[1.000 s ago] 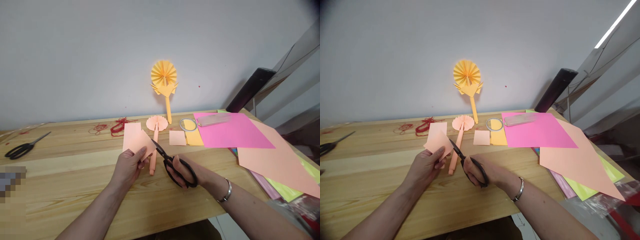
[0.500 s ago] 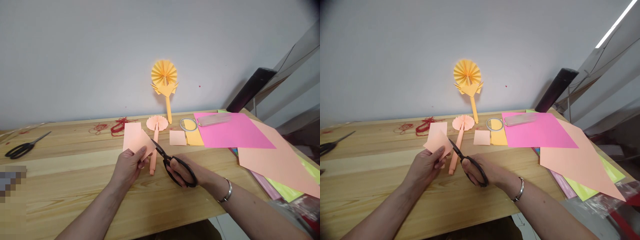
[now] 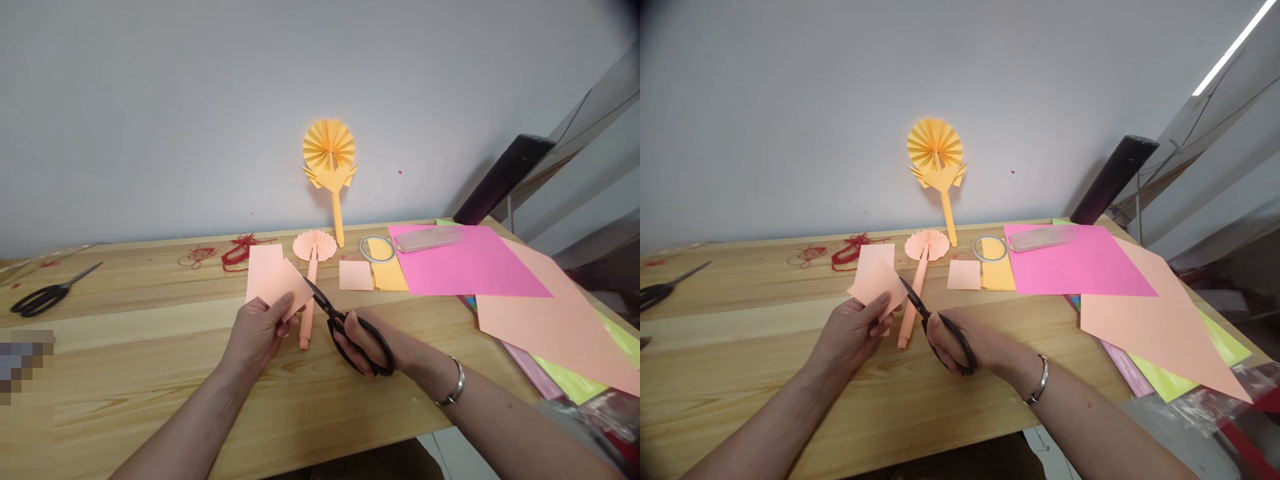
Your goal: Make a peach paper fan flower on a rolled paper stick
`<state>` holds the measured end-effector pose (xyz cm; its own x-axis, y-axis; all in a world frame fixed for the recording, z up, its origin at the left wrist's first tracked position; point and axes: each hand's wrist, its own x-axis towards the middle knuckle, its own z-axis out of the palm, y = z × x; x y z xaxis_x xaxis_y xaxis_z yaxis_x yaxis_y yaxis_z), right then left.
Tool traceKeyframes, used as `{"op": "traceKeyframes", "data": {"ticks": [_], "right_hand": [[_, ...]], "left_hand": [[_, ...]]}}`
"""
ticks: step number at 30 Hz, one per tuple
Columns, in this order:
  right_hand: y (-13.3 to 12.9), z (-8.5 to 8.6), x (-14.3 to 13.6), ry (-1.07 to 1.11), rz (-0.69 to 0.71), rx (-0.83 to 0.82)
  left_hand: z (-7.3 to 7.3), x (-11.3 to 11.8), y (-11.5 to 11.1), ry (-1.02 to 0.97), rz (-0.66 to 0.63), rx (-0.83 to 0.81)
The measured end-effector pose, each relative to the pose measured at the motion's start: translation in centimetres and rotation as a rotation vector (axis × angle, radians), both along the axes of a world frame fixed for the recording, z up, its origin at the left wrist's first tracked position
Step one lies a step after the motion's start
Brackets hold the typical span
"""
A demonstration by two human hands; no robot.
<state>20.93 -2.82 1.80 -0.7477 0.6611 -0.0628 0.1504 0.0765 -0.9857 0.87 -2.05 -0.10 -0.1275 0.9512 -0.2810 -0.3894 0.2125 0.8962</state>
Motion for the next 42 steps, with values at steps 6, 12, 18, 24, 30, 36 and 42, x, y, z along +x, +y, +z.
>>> {"op": "traceKeyframes", "data": {"ticks": [6,12,18,24,30,36,42], "right_hand": [[0.06,0.03,0.0,-0.01,0.013,-0.044],[0.18,-0.04,-0.01,-0.034,0.023,0.011],[0.13,-0.42,0.04,-0.032,0.025,0.002],[0.19,-0.55,0.03,-0.042,0.039,0.011],[0.34,-0.7,0.11,-0.033,0.057,-0.012],[0.34,-0.77,0.2,0.006,0.047,-0.045],[0.33,-0.62,0.2,0.009,0.031,-0.066]], "left_hand": [[-0.02,-0.01,-0.04,-0.012,-0.015,0.009],[0.05,0.06,0.0,0.0,-0.006,0.002],[-0.03,0.08,-0.01,-0.013,-0.011,0.016],[0.01,0.07,0.0,-0.011,-0.013,0.008],[0.0,-0.01,-0.07,0.015,-0.004,0.014],[0.36,0.18,-0.17,0.021,0.006,0.009],[0.25,0.2,-0.15,0.008,0.003,0.005]]}}
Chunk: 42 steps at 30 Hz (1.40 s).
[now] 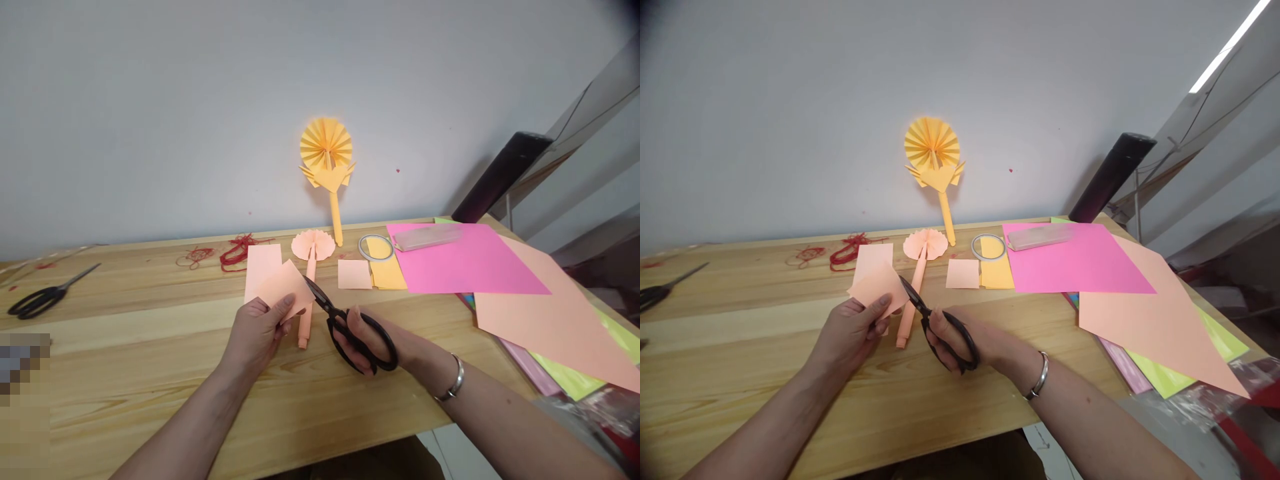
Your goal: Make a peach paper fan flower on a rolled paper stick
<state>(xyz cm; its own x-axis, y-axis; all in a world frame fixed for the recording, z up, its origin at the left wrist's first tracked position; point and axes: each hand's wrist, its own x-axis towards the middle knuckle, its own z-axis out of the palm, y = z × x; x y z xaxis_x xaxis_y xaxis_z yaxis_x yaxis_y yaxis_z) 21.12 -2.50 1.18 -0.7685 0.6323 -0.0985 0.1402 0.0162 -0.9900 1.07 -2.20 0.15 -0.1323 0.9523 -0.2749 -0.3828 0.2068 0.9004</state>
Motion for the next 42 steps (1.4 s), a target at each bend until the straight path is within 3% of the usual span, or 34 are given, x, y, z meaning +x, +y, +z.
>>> {"op": "traceKeyframes", "data": {"ticks": [21,42], "right_hand": [[-0.2,-0.7,-0.6,0.022,-0.055,0.064],[-0.4,-0.7,-0.9,0.019,-0.095,0.0]], "left_hand": [[0.1,0.2,-0.1,0.014,-0.064,-0.027],[0.3,0.2,-0.2,0.049,-0.072,-0.045]]}}
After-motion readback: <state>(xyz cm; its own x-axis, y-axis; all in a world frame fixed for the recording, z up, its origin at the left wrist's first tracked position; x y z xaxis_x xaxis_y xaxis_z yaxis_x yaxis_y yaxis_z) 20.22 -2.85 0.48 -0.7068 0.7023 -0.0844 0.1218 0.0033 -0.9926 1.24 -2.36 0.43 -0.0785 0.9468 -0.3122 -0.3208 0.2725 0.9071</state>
